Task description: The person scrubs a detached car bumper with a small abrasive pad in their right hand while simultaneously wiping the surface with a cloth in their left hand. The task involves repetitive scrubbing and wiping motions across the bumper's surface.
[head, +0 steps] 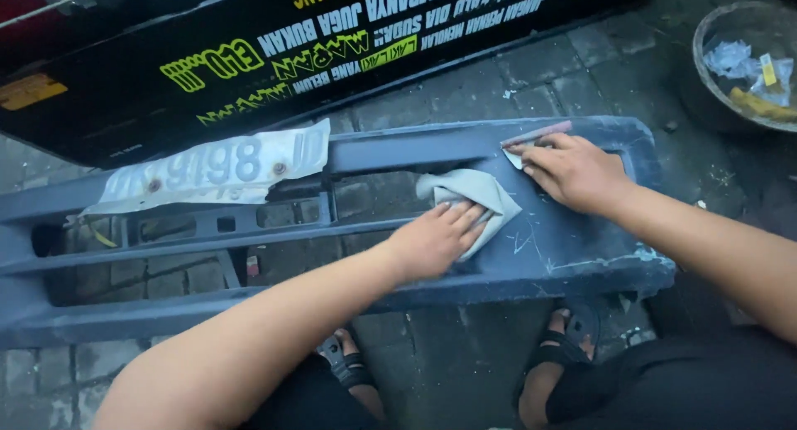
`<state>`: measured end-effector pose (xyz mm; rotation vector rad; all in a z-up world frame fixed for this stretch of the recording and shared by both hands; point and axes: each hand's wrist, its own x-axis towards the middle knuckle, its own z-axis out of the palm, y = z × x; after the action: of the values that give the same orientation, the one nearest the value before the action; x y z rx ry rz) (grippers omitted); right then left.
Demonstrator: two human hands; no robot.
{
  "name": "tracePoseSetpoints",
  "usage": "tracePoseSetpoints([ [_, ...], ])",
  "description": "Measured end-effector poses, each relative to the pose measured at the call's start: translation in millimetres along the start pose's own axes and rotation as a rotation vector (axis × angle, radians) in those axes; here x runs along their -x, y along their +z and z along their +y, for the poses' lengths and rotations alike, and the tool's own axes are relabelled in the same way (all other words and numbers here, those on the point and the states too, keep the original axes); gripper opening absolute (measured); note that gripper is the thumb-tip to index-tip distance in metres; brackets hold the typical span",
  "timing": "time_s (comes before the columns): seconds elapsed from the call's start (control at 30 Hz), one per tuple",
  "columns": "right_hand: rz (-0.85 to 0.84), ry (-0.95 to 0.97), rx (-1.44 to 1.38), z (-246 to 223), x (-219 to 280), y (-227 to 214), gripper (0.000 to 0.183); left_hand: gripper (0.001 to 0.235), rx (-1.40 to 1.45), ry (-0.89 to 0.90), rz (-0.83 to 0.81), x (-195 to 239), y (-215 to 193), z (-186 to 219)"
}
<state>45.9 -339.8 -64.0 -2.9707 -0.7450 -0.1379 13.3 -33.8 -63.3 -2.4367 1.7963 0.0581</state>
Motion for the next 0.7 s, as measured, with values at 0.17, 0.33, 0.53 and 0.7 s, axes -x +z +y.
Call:
tracePoseSetpoints([
  [0.17, -0.016, 0.044, 0.007, -4.4, 4.3, -7.5, 0.025, 0.026, 0.079, -0.12, 0.04, -9.5, 1.2, -25.2],
  [0.33, 0.016, 0.021, 0.011, -5.0, 10.3, -14.6, 0.021, 0.015, 0.119, -0.403, -0.222, 25.0, 21.0, -63.9],
  [0.53, 0.1, 0.002, -0.008, 1.4, 12.4, -0.5, 0.016, 0.019, 0.043, -0.479, -0.628, 54.4, -0.8, -78.7],
  [0.7, 0.17, -0.338, -0.135, -56.9, 5.8, -22.1, 0.008, 0.02, 0.071, -0.507, -0.592, 58.0, -22.8, -68.8],
])
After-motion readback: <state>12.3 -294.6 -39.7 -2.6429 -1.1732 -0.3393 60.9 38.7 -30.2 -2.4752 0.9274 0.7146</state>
